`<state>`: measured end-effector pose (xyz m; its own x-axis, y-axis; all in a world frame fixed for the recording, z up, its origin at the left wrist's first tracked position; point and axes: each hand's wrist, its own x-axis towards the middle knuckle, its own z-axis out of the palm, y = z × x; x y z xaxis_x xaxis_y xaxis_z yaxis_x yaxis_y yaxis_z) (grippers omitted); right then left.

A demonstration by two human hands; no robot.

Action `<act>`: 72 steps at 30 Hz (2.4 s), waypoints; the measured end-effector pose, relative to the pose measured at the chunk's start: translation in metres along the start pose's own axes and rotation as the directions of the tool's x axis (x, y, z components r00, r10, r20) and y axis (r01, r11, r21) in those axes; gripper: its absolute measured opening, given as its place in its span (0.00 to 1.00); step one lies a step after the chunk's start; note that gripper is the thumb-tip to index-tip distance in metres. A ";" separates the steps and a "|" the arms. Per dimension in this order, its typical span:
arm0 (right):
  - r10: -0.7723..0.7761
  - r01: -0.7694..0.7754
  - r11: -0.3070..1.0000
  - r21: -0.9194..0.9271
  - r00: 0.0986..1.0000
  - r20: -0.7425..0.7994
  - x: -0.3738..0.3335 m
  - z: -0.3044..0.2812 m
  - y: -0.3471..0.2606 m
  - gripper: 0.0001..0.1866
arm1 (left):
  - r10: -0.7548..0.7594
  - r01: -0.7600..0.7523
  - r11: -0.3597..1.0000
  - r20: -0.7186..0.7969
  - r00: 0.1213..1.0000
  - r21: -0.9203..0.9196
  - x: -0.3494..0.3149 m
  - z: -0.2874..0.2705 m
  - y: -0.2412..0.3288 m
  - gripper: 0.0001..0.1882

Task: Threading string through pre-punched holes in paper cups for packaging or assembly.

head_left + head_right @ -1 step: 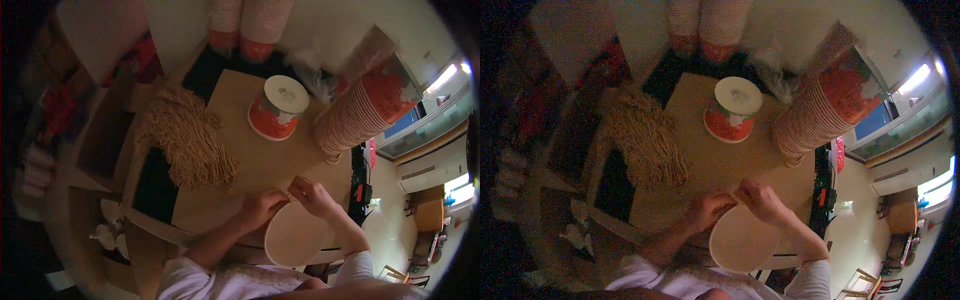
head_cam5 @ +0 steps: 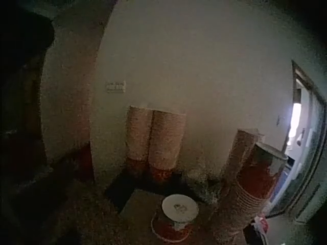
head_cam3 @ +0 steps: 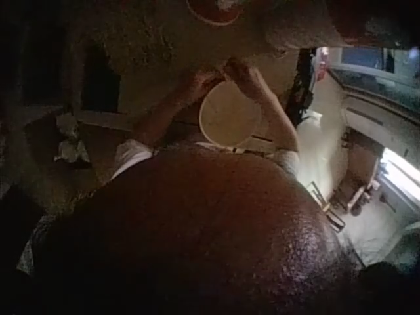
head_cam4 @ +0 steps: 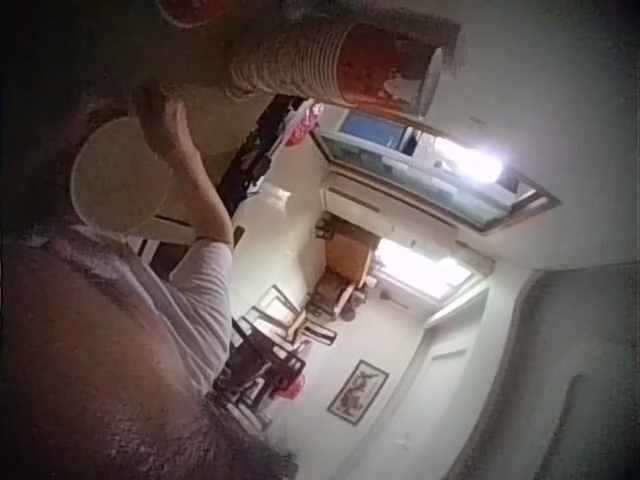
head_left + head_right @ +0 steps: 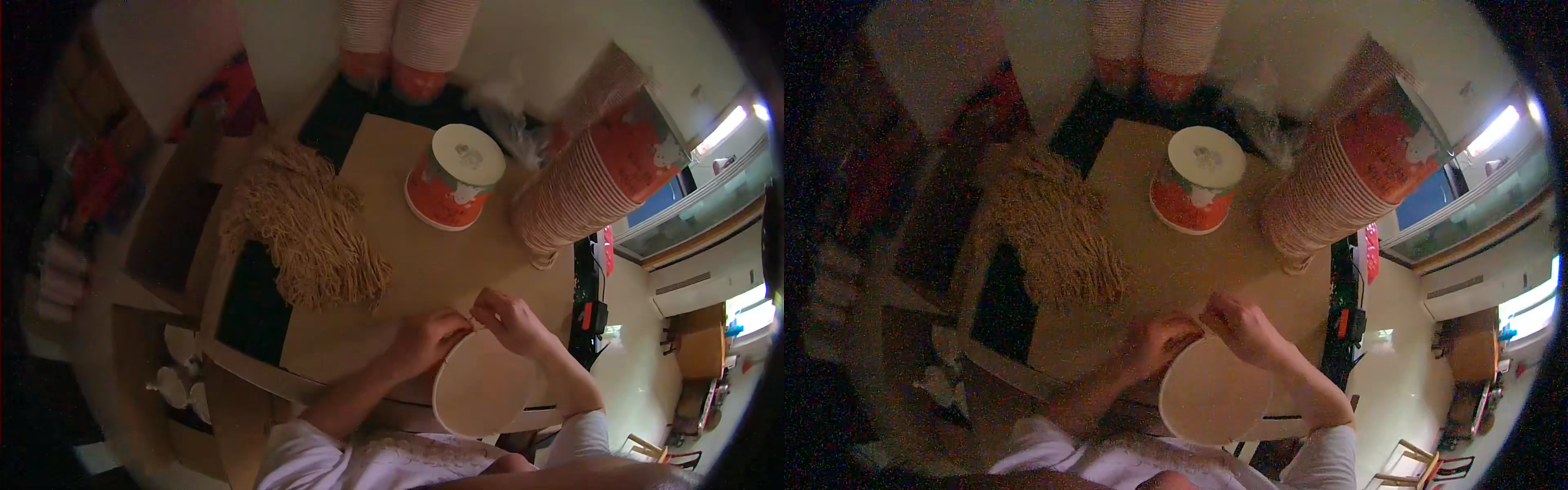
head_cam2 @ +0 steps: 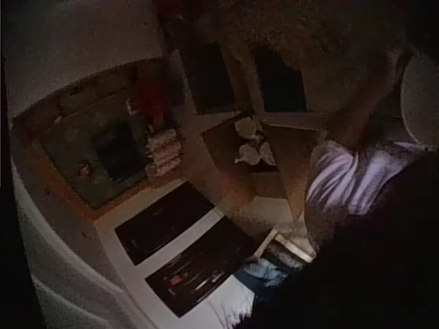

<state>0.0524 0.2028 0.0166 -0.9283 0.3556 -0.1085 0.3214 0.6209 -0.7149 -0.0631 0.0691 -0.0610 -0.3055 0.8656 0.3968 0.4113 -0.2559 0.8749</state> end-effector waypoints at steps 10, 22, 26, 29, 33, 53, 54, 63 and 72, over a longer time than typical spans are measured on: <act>0.032 -0.043 0.988 0.145 0.996 0.079 -0.004 -0.003 -0.006 0.04 | -0.305 0.306 0.813 0.086 0.948 -0.495 -0.005 0.009 -0.009 0.05; -0.039 0.032 0.998 -0.055 0.989 -0.142 -0.004 0.009 -0.023 0.03 | -0.568 0.623 0.292 0.393 0.723 -0.725 0.002 -0.004 -0.016 0.10; -0.184 0.138 0.970 -0.201 0.955 -0.234 -0.009 0.015 -0.020 0.05 | -0.535 0.648 0.254 0.454 0.713 -0.718 0.005 -0.008 -0.017 0.10; -0.339 0.239 0.912 -0.334 0.896 -0.286 -0.009 0.019 -0.018 0.06 | -0.524 0.598 0.189 0.435 0.732 -0.779 0.002 -0.002 -0.021 0.09; -0.426 0.261 0.845 -0.468 0.857 -0.292 -0.010 0.020 -0.026 0.06 | -0.497 0.566 0.174 0.425 0.757 -0.806 0.001 -0.001 -0.021 0.09; -0.359 0.249 0.877 -0.410 0.908 -0.216 -0.020 0.019 -0.030 0.12 | -0.613 0.585 0.360 0.289 0.735 -0.727 -0.004 -0.003 -0.014 0.09; -0.321 0.230 0.904 -0.361 0.922 -0.217 -0.021 0.019 -0.031 0.13 | -0.613 0.586 0.359 0.290 0.735 -0.727 -0.003 -0.004 -0.010 0.09; -0.236 0.181 0.949 -0.259 0.951 -0.198 -0.024 0.020 -0.033 0.15 | -0.524 0.473 0.692 0.070 0.849 -0.546 -0.002 -0.005 -0.006 0.07; -0.025 0.024 1.000 -0.009 0.992 -0.126 -0.005 0.002 -0.025 0.10 | -0.520 0.466 0.728 0.038 0.853 -0.502 -0.004 -0.002 -0.015 0.07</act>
<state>0.0483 0.1844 0.0339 -0.9051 0.4251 -0.0024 0.3003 0.6354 -0.7114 -0.0700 0.0684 -0.0752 -0.4415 0.8883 -0.1268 -0.2742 0.0010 0.9617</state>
